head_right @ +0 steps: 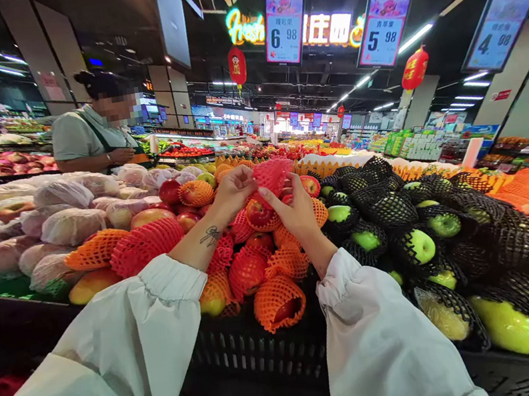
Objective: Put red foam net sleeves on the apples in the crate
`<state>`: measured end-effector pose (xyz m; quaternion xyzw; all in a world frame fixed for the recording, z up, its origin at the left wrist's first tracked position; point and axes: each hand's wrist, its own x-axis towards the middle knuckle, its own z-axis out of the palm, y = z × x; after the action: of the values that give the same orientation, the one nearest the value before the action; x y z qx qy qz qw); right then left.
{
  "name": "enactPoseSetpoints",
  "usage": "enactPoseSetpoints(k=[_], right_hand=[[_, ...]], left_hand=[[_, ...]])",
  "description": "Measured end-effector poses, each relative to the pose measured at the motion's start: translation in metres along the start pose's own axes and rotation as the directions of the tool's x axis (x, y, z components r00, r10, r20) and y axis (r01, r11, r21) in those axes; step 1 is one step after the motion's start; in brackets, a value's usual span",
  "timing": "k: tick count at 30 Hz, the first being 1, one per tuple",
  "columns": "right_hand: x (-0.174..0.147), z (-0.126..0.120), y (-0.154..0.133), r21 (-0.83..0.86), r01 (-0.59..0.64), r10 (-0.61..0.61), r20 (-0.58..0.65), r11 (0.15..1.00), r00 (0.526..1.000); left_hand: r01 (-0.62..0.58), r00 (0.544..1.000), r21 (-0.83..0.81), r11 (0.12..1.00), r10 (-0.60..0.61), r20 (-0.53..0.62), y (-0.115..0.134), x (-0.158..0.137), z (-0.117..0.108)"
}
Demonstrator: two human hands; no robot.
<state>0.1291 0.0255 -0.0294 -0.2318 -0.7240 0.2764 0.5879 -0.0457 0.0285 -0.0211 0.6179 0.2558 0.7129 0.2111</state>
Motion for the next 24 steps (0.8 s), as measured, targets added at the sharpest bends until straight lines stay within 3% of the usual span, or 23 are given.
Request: enactPoseSetpoints(k=[2,7,11,14,17,21,24], right_hand=[[0.000,0.000,0.001,-0.024,-0.014,0.014,-0.009,1.000,1.000],[0.003,-0.002,0.007,-0.060,0.021,-0.023,-0.040,0.998,0.999],[0.005,-0.003,0.008,-0.133,0.044,-0.049,-0.031,0.990,0.998],[0.004,-0.004,0.003,-0.130,0.162,-0.160,0.028,0.978,0.987],[0.001,-0.003,-0.002,0.022,0.211,-0.211,0.049,0.977,0.976],[0.000,0.001,-0.003,0.270,0.128,-0.154,0.075,0.954,0.985],[0.001,0.002,0.000,0.253,0.079,-0.099,0.066,0.964,0.993]], left_hand=[[0.013,0.999,0.099,0.995,-0.017,0.047,0.002,-0.002,0.001],[0.123,0.991,0.242,0.962,-0.134,0.026,0.004,-0.005,0.003],[0.058,0.996,0.395,0.917,-0.029,-0.080,0.008,-0.006,-0.001],[0.015,0.987,0.529,0.849,0.072,-0.143,0.008,-0.004,-0.005],[0.025,0.992,0.472,0.881,0.037,-0.121,0.003,-0.002,-0.007],[0.057,0.994,0.253,0.966,-0.079,0.078,-0.007,-0.002,-0.005],[0.054,0.996,0.219,0.974,-0.067,0.054,-0.009,-0.003,-0.004]])
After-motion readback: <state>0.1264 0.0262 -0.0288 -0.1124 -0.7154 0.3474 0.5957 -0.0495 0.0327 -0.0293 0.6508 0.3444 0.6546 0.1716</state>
